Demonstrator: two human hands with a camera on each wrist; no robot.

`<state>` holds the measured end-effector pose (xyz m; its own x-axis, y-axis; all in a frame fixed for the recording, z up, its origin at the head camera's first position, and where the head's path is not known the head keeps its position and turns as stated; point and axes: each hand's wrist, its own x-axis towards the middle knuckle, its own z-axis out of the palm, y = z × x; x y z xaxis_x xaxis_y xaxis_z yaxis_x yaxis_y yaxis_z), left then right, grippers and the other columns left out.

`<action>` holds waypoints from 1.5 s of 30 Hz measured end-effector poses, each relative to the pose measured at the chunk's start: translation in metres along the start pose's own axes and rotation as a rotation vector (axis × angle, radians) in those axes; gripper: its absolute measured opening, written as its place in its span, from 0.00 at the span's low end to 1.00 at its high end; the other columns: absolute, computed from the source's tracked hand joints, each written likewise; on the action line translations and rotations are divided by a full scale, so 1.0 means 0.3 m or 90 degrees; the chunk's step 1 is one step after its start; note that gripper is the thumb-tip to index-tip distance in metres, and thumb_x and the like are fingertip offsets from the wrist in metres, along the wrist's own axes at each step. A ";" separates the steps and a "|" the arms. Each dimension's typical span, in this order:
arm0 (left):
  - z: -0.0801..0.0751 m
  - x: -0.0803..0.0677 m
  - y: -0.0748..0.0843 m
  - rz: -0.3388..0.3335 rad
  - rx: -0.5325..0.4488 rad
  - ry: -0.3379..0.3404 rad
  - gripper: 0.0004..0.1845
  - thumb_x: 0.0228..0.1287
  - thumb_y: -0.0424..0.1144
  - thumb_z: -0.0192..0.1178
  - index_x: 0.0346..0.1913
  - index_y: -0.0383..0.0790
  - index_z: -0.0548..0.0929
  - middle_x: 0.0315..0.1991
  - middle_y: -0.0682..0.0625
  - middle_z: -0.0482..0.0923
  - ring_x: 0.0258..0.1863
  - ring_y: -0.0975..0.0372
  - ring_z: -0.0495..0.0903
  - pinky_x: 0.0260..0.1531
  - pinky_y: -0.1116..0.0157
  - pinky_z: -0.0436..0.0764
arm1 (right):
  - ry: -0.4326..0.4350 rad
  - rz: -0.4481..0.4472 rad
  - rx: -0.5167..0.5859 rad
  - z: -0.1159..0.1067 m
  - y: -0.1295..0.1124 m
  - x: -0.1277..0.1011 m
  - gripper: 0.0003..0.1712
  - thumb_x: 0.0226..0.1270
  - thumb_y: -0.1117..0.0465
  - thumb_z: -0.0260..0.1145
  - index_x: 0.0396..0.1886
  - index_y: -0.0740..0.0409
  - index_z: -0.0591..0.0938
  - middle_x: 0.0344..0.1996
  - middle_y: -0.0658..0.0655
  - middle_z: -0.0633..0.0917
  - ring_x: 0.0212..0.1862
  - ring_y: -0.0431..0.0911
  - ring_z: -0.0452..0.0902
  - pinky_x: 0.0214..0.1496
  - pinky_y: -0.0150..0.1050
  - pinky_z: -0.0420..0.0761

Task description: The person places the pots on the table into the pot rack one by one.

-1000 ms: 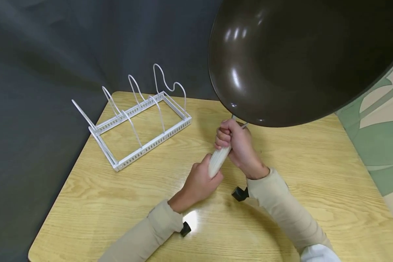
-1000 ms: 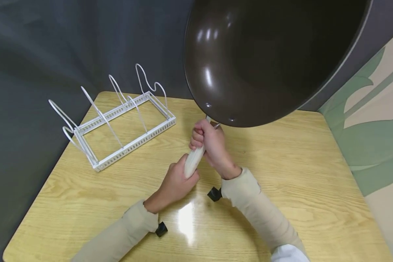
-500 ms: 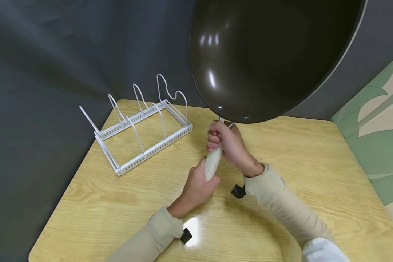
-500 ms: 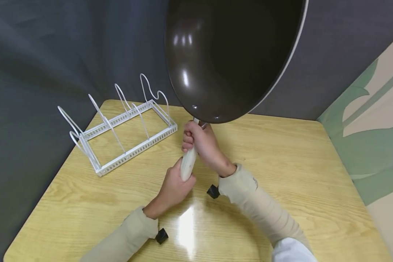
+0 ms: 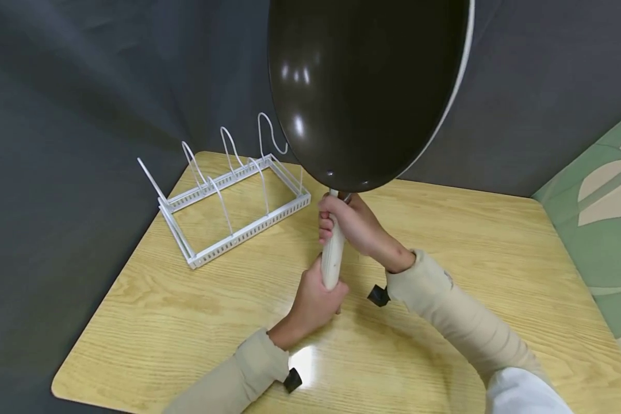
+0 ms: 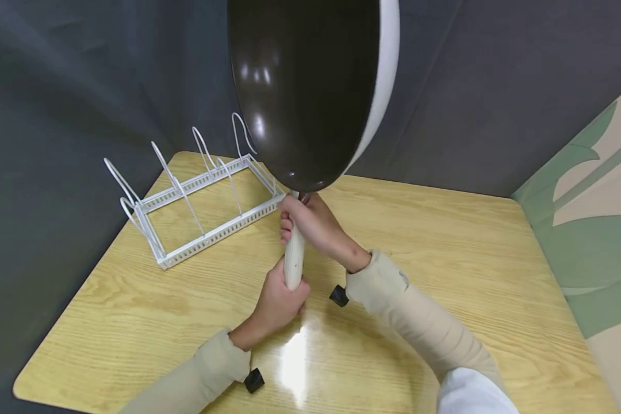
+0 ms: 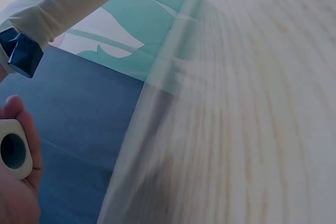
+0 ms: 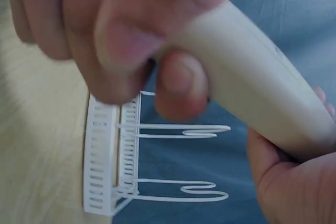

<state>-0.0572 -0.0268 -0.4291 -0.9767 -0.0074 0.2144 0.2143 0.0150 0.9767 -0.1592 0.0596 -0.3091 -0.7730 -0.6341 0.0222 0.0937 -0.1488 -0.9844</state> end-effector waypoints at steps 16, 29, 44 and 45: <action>0.008 0.001 -0.008 -0.002 -0.095 0.041 0.08 0.59 0.23 0.53 0.41 0.34 0.70 0.19 0.49 0.72 0.09 0.61 0.73 0.09 0.64 0.75 | -0.022 0.019 -0.183 0.013 -0.003 0.052 0.15 0.73 0.63 0.53 0.26 0.67 0.71 0.20 0.60 0.74 0.21 0.50 0.74 0.29 0.49 0.84; 0.021 0.011 0.000 -0.001 -0.111 0.077 0.09 0.60 0.22 0.53 0.41 0.34 0.71 0.23 0.49 0.72 0.10 0.61 0.73 0.09 0.65 0.76 | -0.048 0.027 -0.240 0.033 -0.014 0.077 0.17 0.76 0.63 0.49 0.25 0.65 0.72 0.20 0.59 0.75 0.22 0.49 0.74 0.30 0.46 0.84; 0.010 -0.036 0.010 -0.022 -0.140 0.072 0.09 0.59 0.21 0.53 0.41 0.34 0.71 0.24 0.48 0.73 0.09 0.61 0.73 0.09 0.64 0.77 | -0.077 0.006 -0.290 0.053 0.020 0.066 0.21 0.78 0.61 0.49 0.22 0.65 0.73 0.20 0.62 0.77 0.22 0.54 0.79 0.32 0.49 0.85; 0.010 -0.036 0.009 -0.022 -0.144 0.065 0.09 0.59 0.21 0.52 0.41 0.34 0.71 0.24 0.48 0.73 0.09 0.61 0.74 0.09 0.64 0.77 | -0.076 0.004 -0.294 0.053 0.020 0.065 0.21 0.78 0.61 0.49 0.22 0.65 0.73 0.20 0.62 0.78 0.22 0.54 0.79 0.31 0.49 0.85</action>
<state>-0.0460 -0.0236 -0.4288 -0.9798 -0.1059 0.1695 0.1887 -0.2108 0.9591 -0.1637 0.0344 -0.3118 -0.6934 -0.7205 0.0093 -0.2117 0.1914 -0.9584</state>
